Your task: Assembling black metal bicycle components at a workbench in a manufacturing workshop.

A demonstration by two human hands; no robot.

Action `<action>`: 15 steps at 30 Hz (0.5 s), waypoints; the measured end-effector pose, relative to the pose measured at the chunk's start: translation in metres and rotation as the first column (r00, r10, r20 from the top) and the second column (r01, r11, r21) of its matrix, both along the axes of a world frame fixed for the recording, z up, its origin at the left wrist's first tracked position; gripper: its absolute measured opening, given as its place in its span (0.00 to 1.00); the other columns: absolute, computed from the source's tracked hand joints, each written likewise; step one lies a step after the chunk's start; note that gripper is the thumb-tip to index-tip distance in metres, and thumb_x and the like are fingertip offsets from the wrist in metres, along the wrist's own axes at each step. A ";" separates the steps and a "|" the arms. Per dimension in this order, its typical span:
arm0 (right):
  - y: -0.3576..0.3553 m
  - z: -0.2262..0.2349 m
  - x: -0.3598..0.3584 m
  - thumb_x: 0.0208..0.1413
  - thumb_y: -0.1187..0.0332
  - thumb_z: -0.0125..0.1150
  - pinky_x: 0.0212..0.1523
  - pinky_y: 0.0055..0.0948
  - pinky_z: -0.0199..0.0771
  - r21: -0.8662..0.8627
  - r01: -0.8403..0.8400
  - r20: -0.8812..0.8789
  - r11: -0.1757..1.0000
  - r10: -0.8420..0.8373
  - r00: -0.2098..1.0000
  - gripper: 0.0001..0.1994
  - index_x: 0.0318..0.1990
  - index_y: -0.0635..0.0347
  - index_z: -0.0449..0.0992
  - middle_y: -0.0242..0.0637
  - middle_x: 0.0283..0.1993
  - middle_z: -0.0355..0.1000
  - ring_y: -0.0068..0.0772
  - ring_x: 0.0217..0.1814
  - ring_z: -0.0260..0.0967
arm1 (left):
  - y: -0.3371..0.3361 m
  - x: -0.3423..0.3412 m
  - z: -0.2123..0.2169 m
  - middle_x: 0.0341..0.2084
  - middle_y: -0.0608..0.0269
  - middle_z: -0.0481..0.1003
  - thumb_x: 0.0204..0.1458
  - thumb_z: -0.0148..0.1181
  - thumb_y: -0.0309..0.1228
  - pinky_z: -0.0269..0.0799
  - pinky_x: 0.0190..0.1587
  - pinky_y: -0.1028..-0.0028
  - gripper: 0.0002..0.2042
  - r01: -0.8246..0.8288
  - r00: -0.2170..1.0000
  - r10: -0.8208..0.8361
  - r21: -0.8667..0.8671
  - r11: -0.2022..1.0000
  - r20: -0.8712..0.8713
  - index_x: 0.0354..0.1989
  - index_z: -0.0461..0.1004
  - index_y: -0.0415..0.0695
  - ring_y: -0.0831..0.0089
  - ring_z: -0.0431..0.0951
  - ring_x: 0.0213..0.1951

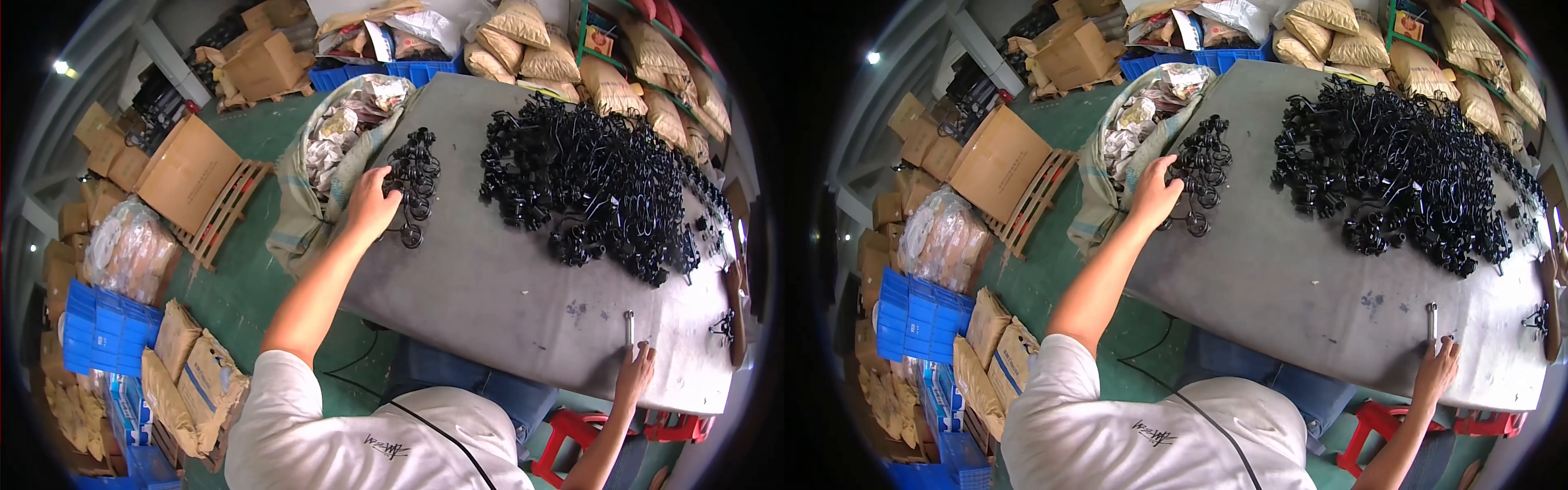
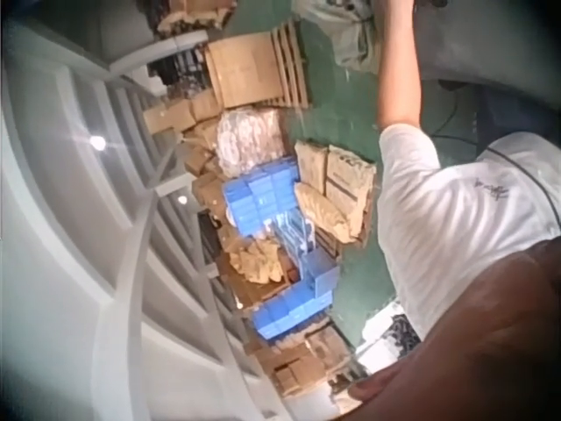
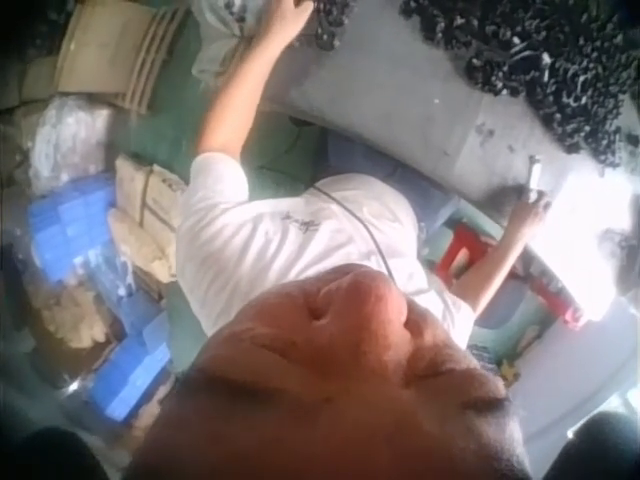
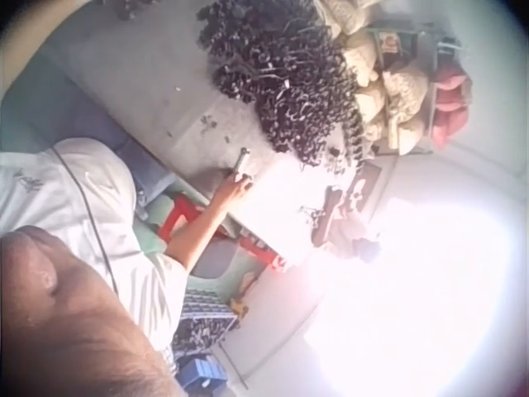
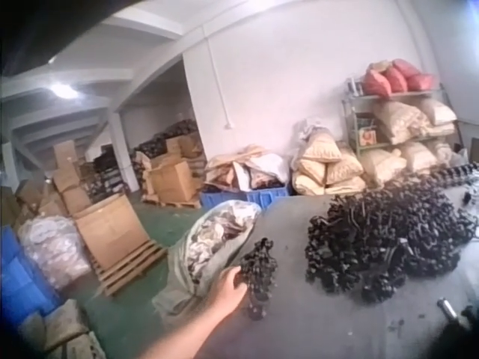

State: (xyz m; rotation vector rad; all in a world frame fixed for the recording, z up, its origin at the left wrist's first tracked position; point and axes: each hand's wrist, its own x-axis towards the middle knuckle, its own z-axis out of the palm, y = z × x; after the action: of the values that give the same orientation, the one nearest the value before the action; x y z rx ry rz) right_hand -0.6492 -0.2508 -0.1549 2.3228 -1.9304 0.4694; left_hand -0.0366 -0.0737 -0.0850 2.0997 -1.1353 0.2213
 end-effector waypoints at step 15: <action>-0.003 0.018 0.110 0.57 0.70 0.61 0.59 0.44 0.67 -0.213 -0.234 0.296 0.949 0.291 0.910 0.14 0.51 0.58 0.75 0.46 0.55 0.70 0.51 0.58 0.67 | -0.037 -0.009 -0.030 0.62 0.47 0.62 0.48 0.70 0.45 0.59 0.65 0.56 0.42 -0.137 0.985 0.116 0.178 0.974 0.126 0.69 0.55 0.42 0.50 0.61 0.65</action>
State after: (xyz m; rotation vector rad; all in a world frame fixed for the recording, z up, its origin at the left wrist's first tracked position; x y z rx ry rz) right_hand -0.5395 -0.2537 -0.1365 2.5258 -1.6051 1.0619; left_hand -0.0452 -0.1104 -0.1153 2.3551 -1.1269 0.3103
